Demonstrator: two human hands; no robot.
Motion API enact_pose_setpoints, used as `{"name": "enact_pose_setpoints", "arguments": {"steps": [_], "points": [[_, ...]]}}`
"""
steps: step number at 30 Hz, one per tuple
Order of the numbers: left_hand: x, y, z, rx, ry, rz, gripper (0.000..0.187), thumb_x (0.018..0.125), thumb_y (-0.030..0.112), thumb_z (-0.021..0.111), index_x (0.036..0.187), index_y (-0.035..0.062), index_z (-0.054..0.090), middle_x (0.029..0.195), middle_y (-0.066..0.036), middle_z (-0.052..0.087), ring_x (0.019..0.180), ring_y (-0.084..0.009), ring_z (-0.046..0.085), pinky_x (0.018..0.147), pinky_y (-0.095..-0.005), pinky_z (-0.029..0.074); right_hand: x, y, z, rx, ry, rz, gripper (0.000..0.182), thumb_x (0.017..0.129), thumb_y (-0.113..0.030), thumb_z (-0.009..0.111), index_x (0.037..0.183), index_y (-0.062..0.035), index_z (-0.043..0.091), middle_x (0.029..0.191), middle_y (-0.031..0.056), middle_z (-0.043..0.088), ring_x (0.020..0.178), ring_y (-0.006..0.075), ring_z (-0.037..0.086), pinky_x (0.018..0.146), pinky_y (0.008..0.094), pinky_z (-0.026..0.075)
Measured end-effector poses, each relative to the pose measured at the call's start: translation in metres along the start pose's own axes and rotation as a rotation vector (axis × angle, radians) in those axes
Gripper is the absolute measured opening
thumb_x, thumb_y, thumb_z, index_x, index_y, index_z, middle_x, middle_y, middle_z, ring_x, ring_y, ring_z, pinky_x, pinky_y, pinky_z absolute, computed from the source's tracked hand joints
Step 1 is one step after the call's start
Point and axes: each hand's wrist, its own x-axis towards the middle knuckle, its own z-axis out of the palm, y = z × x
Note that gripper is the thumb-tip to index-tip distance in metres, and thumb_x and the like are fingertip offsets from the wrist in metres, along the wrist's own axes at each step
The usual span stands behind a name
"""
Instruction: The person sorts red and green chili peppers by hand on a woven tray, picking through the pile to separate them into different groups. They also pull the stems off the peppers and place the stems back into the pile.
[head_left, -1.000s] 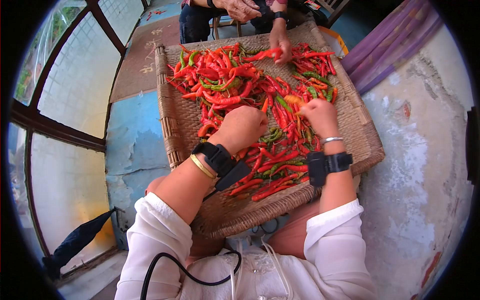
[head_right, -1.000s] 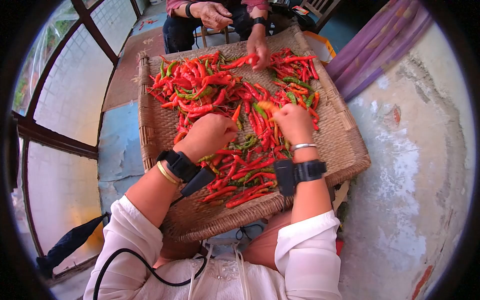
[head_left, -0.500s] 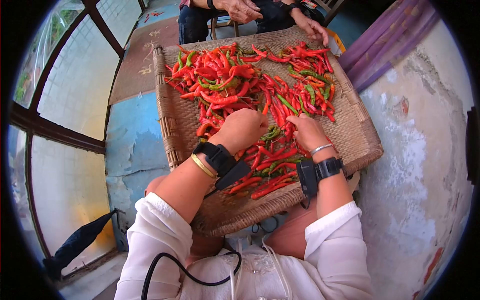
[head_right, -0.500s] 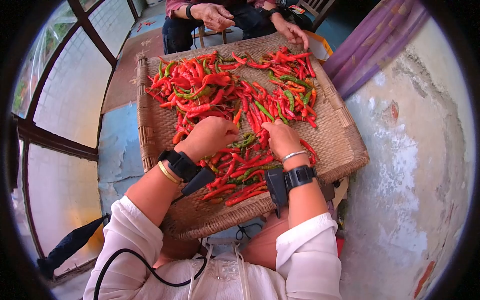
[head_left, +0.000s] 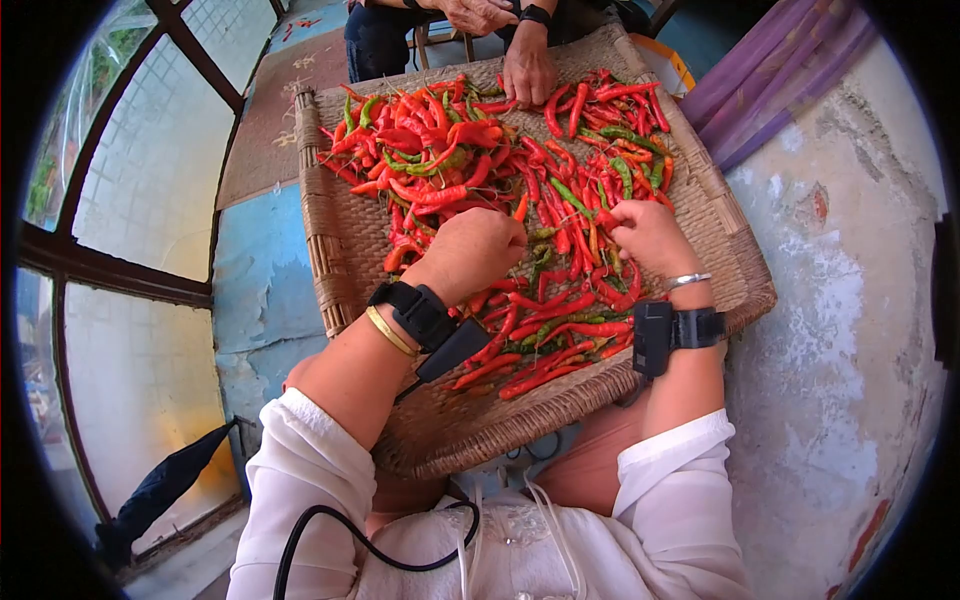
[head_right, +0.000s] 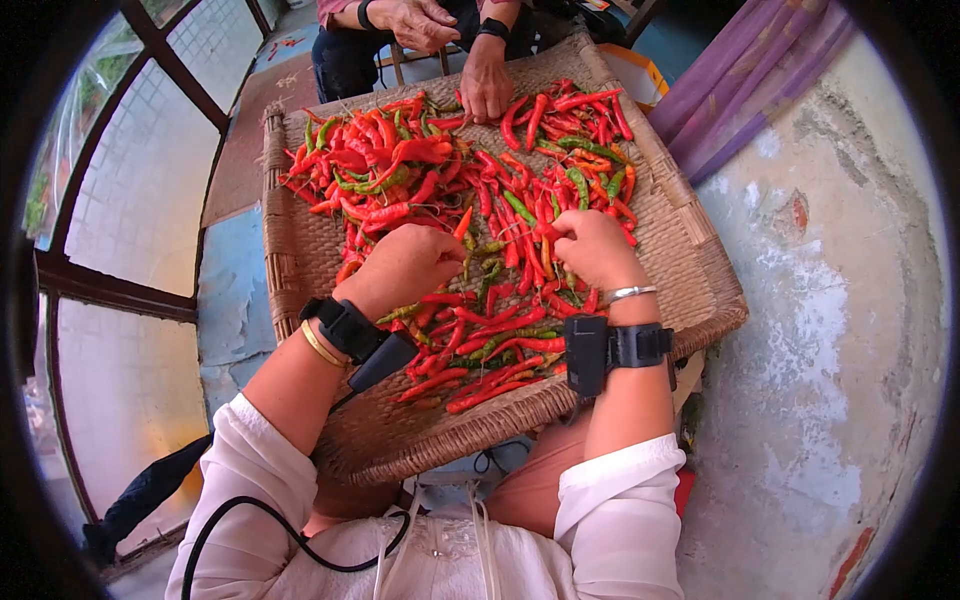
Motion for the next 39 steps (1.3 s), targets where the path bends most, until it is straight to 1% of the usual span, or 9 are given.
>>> {"name": "enact_pose_setpoints", "arguments": {"steps": [2, 7, 9, 11, 16, 25, 32, 35, 39], "points": [[0.0, 0.002, -0.001, 0.003, -0.009, -0.002, 0.013, 0.072, 0.016, 0.058, 0.078, 0.007, 0.064, 0.072, -0.014, 0.06, 0.073, -0.0301, 0.059, 0.065, -0.0407, 0.046, 0.002, 0.008, -0.006, 0.263, 0.0, 0.058, 0.031, 0.073, -0.013, 0.06, 0.098, 0.0054, 0.057, 0.067, 0.0082, 0.06, 0.06, 0.0101, 0.058, 0.049, 0.0263, 0.045], [0.0, 0.003, 0.0, 0.009, -0.027, -0.004, 0.012, 0.072, 0.017, 0.058, 0.077, 0.0067, 0.064, 0.071, -0.013, 0.06, 0.072, -0.0303, 0.058, 0.064, -0.0409, 0.046, 0.021, 0.027, -0.002, 0.833, 0.555, 0.066, 0.046, 0.077, -0.021, 0.061, 0.111, 0.0068, 0.048, 0.067, 0.0093, 0.061, 0.056, 0.012, 0.058, 0.052, 0.0269, 0.046], [-0.001, 0.003, 0.001, 0.026, -0.028, -0.002, 0.012, 0.072, 0.017, 0.058, 0.077, 0.0068, 0.064, 0.072, -0.013, 0.06, 0.072, -0.0302, 0.058, 0.064, -0.041, 0.046, 0.025, 0.034, 0.0, 0.28, 0.607, 0.153, 0.04, 0.075, -0.022, 0.062, 0.106, 0.002, 0.054, 0.067, 0.0103, 0.061, 0.062, 0.0148, 0.06, 0.057, 0.0306, 0.047], [0.0, 0.004, 0.001, 0.027, -0.037, 0.001, 0.012, 0.072, 0.017, 0.058, 0.077, 0.0069, 0.064, 0.072, -0.013, 0.06, 0.072, -0.0302, 0.058, 0.064, -0.041, 0.046, 0.028, 0.026, 0.017, -0.096, 0.464, 0.001, 0.023, 0.073, -0.025, 0.062, 0.088, -0.0074, 0.063, 0.073, 0.0139, 0.062, 0.073, 0.0281, 0.061, 0.065, 0.0387, 0.047], [0.0, 0.006, 0.0, 0.027, -0.045, -0.008, 0.012, 0.072, 0.017, 0.058, 0.077, 0.0074, 0.064, 0.073, -0.013, 0.061, 0.072, -0.0303, 0.058, 0.065, -0.0407, 0.046, 0.025, -0.007, 0.042, -0.472, 0.206, 0.074, 0.019, 0.074, -0.023, 0.061, 0.081, -0.0053, 0.063, 0.081, 0.0151, 0.062, 0.078, 0.0328, 0.059, 0.068, 0.0433, 0.048], [0.001, 0.009, 0.002, 0.045, -0.089, -0.022, 0.016, 0.073, 0.018, 0.058, 0.082, 0.0067, 0.064, 0.075, -0.014, 0.061, 0.071, -0.0304, 0.058, 0.064, -0.0388, 0.046, 0.036, 0.013, 0.037, -0.32, 0.116, 0.182, 0.021, 0.071, -0.024, 0.057, 0.076, -0.0055, 0.065, 0.082, 0.0181, 0.061, 0.078, 0.0342, 0.059, 0.071, 0.042, 0.048], [0.001, 0.008, 0.0, 0.052, -0.119, -0.06, 0.014, 0.072, 0.017, 0.057, 0.08, 0.0085, 0.065, 0.075, -0.013, 0.061, 0.075, -0.0305, 0.058, 0.066, -0.0409, 0.047, 0.043, 0.045, -0.004, 0.132, 0.552, 0.218, 0.021, 0.071, -0.026, 0.061, 0.078, -0.0071, 0.066, 0.081, 0.0167, 0.062, 0.075, 0.0326, 0.06, 0.067, 0.0416, 0.047], [0.001, 0.004, 0.005, 0.048, -0.094, -0.033, 0.014, 0.073, 0.017, 0.056, 0.079, 0.0085, 0.065, 0.075, -0.013, 0.061, 0.074, -0.0307, 0.058, 0.066, -0.041, 0.047, 0.041, 0.046, 0.001, -0.121, 0.83, 0.134, 0.023, 0.071, -0.03, 0.062, 0.079, -0.0077, 0.065, 0.078, 0.0161, 0.062, 0.074, 0.0322, 0.06, 0.067, 0.0416, 0.047], [0.0, 0.006, 0.002, 0.042, -0.076, -0.023, 0.014, 0.073, 0.018, 0.056, 0.079, 0.0083, 0.064, 0.075, -0.013, 0.061, 0.074, -0.0307, 0.058, 0.066, -0.041, 0.047, 0.022, -0.005, 0.024, -0.325, 0.211, 0.091, 0.032, 0.072, -0.036, 0.059, 0.078, -0.005, 0.064, 0.077, 0.0196, 0.061, 0.076, 0.0363, 0.059, 0.069, 0.0432, 0.047]]}}
